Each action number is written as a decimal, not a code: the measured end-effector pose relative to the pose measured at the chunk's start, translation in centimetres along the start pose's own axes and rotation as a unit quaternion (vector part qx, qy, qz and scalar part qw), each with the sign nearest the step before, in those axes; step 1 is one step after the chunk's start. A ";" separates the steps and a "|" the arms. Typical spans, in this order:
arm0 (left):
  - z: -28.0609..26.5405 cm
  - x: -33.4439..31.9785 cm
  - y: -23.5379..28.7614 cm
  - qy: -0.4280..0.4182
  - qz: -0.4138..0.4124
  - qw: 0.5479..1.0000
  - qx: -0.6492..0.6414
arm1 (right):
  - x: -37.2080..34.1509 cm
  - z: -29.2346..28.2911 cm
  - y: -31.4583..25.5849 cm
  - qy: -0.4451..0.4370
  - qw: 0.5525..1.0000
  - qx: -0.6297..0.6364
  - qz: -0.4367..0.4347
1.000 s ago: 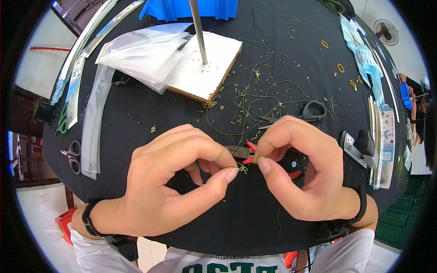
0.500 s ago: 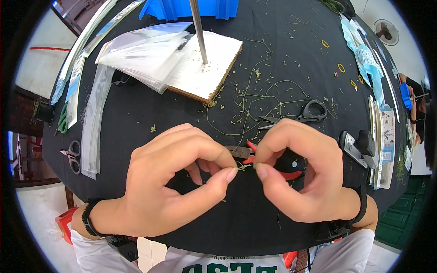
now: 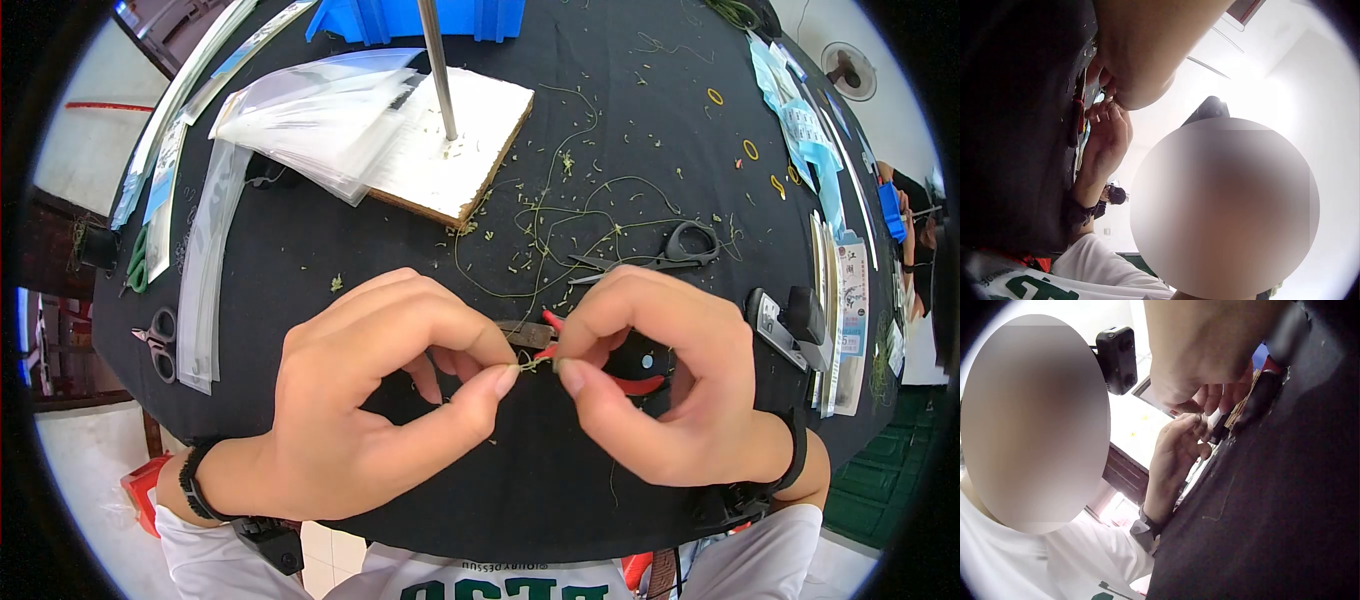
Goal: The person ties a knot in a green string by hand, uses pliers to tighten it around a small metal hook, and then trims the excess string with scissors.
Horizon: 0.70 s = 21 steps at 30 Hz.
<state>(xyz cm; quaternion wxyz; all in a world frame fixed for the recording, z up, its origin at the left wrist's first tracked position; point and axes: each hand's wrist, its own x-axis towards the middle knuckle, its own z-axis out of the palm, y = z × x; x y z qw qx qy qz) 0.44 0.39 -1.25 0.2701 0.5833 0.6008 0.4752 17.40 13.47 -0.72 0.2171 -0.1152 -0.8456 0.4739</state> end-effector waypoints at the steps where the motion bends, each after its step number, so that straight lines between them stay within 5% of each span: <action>1: 0.0 0.0 0.0 0.001 -0.003 1.000 -0.003 | 0.0 -0.1 0.0 0.002 1.000 -0.002 0.001; 21: 0.1 0.1 0.1 0.003 0.007 1.000 0.005 | 0.0 -0.2 -0.2 0.013 1.000 -0.015 -0.007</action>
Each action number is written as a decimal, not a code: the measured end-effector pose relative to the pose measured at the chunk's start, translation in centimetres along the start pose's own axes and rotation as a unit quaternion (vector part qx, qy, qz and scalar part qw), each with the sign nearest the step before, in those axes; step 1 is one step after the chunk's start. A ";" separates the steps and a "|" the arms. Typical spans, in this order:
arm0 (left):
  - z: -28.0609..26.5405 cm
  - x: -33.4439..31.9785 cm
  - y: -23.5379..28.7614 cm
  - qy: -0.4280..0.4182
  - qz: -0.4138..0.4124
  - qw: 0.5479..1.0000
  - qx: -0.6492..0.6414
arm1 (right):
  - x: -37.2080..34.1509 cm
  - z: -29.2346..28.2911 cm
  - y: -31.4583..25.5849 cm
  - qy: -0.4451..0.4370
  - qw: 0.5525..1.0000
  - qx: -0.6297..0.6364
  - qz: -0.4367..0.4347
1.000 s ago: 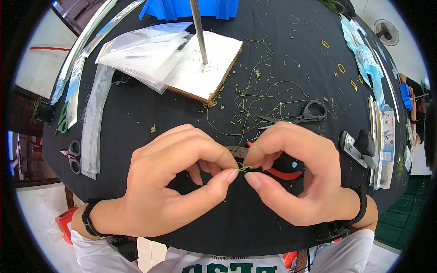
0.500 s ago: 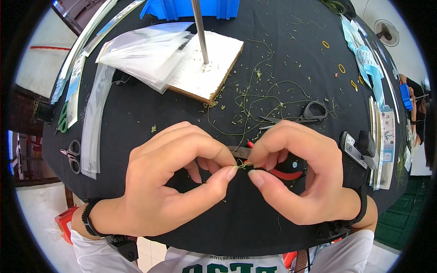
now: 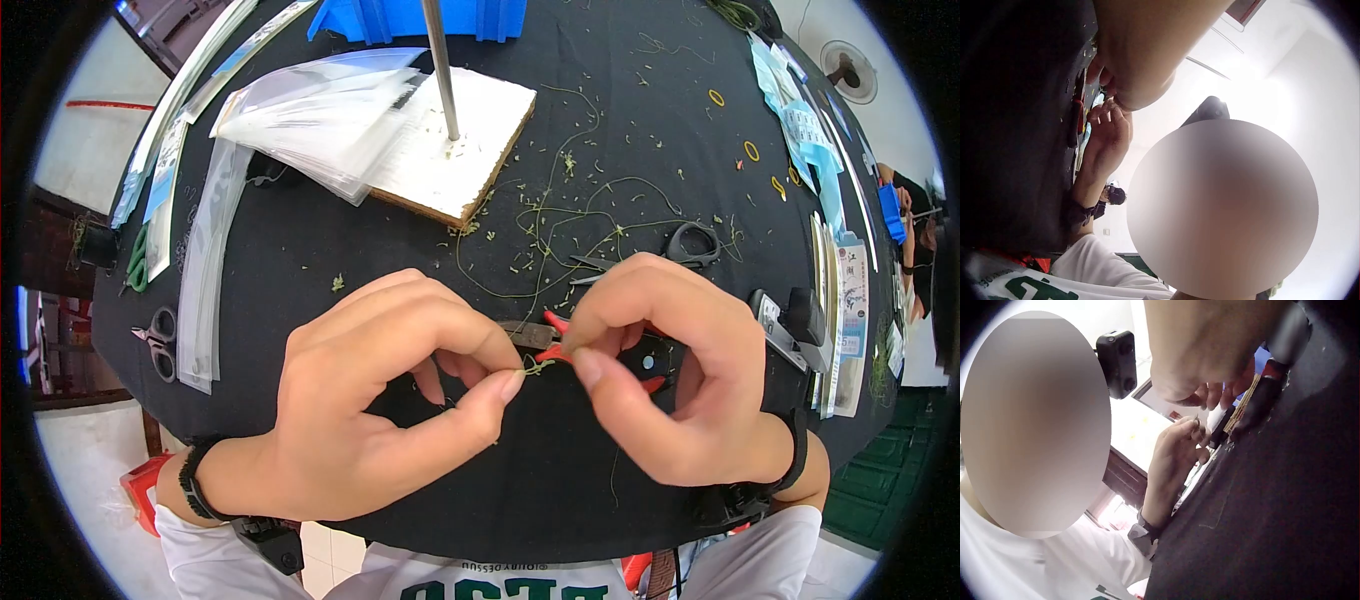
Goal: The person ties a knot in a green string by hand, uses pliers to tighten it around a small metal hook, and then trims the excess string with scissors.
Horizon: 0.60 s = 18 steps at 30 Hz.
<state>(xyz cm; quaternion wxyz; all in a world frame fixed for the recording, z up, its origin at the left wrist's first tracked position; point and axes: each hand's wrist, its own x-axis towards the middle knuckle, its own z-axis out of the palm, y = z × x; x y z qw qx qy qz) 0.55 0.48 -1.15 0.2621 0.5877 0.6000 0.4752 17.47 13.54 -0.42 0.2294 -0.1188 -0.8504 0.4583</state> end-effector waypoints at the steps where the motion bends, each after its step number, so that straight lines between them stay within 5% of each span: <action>1: 0.0 0.0 0.0 0.000 0.000 1.000 -0.002 | 0.1 0.2 0.0 0.006 1.000 -0.003 -0.007; 8: -0.1 0.0 0.0 -0.012 -0.015 0.999 -0.026 | 0.1 0.6 0.4 0.021 0.985 -0.123 -0.119; 18: -0.2 0.0 0.1 -0.018 -0.029 0.999 -0.036 | 0.1 0.3 0.3 0.022 0.999 -0.016 -0.042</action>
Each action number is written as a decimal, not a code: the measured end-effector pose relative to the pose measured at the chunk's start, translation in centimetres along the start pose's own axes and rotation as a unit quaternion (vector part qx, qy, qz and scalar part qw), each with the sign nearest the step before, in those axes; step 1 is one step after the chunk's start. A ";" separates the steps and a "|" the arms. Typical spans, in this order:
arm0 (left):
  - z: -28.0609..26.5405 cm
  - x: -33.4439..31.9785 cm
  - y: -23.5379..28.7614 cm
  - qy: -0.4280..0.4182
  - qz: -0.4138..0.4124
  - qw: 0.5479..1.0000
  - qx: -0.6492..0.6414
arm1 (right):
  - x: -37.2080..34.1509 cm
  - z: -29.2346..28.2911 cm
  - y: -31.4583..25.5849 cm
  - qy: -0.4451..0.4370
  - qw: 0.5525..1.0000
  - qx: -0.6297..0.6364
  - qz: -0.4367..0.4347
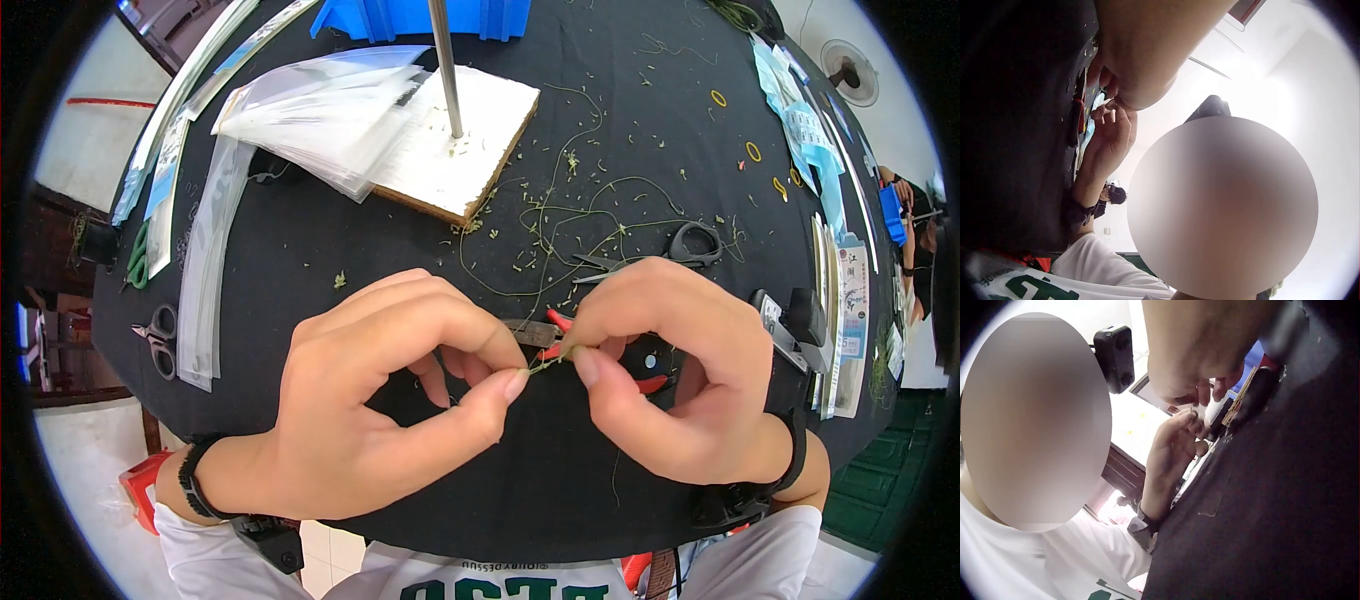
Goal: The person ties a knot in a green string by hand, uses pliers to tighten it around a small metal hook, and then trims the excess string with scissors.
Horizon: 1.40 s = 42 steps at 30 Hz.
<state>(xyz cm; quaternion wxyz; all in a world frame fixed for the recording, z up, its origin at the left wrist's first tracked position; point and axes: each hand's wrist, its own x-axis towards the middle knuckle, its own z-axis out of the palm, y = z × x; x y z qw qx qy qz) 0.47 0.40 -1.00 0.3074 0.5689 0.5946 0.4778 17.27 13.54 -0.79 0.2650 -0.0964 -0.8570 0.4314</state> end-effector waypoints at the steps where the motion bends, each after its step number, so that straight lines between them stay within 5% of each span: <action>1: 0.0 0.0 0.0 0.000 0.002 1.000 0.002 | 0.0 0.0 -0.1 -0.001 1.000 0.005 0.007; 36: 0.0 -0.1 0.1 -0.011 -0.018 0.999 -0.034 | 0.2 0.4 0.2 -0.028 0.999 0.037 -0.008; 42: -1.4 0.2 1.5 0.011 0.057 0.991 0.123 | -0.2 0.4 0.5 0.003 0.994 0.086 0.067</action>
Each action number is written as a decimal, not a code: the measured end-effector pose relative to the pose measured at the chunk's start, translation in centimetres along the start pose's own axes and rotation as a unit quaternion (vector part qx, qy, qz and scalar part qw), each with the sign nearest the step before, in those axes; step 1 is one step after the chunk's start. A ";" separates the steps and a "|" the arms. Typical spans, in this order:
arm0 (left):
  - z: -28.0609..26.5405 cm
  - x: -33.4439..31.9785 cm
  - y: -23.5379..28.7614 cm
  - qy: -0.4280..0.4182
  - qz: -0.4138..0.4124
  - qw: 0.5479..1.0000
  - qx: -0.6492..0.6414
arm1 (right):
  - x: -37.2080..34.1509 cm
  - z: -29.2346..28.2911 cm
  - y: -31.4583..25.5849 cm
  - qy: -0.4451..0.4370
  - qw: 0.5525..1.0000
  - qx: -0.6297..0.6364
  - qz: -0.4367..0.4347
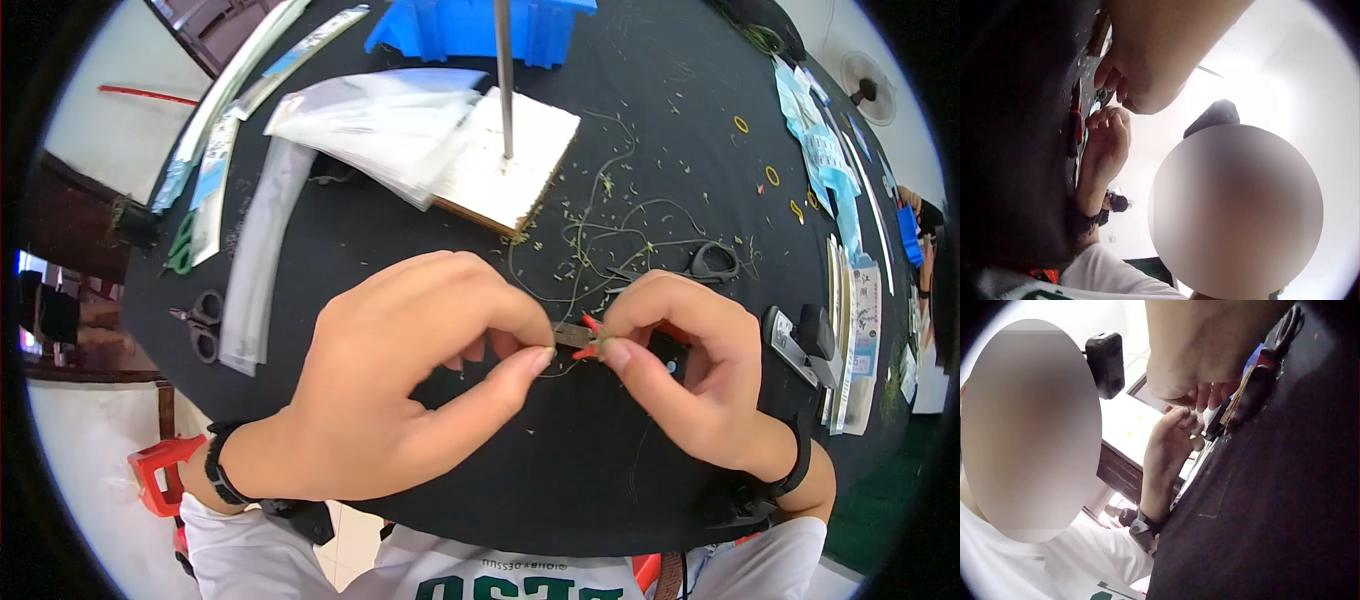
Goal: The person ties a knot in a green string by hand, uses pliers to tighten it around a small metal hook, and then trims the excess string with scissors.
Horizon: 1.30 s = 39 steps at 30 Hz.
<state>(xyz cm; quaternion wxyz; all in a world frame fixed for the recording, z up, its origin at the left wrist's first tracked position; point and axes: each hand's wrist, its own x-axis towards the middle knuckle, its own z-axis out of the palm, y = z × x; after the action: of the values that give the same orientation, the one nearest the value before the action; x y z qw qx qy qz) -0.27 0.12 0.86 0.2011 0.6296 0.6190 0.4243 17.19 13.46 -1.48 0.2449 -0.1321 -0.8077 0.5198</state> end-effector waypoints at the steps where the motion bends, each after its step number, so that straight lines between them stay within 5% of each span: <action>1: -0.4 -0.1 0.3 -0.011 0.009 0.997 0.070 | -0.1 0.1 0.1 0.008 1.000 0.018 0.019; 5: -0.8 -1.5 -0.7 -0.107 -0.009 0.981 0.163 | -0.2 0.0 0.0 0.003 0.999 0.027 0.039; 16: -0.3 -2.3 -2.7 -0.128 0.066 0.981 0.126 | -0.4 0.4 0.3 0.014 0.995 0.056 0.081; 20: -4.1 -3.7 -0.9 -0.009 0.006 0.994 0.111 | -0.5 0.2 0.0 0.007 0.994 0.058 0.089; 22: -7.7 -4.9 -0.2 0.084 -0.140 0.979 0.124 | -0.5 0.3 0.0 0.005 0.994 0.059 0.094; 24: -10.7 -6.4 -2.9 0.158 -0.185 0.958 0.155 | -0.5 0.3 -0.1 0.001 0.992 0.063 0.109; 28: -13.0 -6.3 -7.5 0.222 -0.222 0.919 0.241 | -0.3 0.3 0.0 -0.001 0.994 0.056 0.090; 34: -12.6 -6.1 -8.9 0.264 -0.142 0.842 0.448 | -0.5 0.2 0.1 0.001 0.993 0.072 0.095; 36: -11.4 -5.5 -6.8 0.253 -0.147 0.854 0.431 | -0.5 0.2 0.4 -0.003 0.995 0.060 0.078; 39: -7.6 -3.4 -1.0 0.125 -0.124 0.954 0.242 | -0.4 0.2 0.0 -0.004 0.998 0.029 0.050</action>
<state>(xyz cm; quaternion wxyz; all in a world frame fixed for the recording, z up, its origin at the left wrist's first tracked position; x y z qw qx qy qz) -6.38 -5.06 3.31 0.0144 0.5192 0.7968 0.3088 17.39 13.10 -1.61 0.2196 -0.1630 -0.7859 0.5545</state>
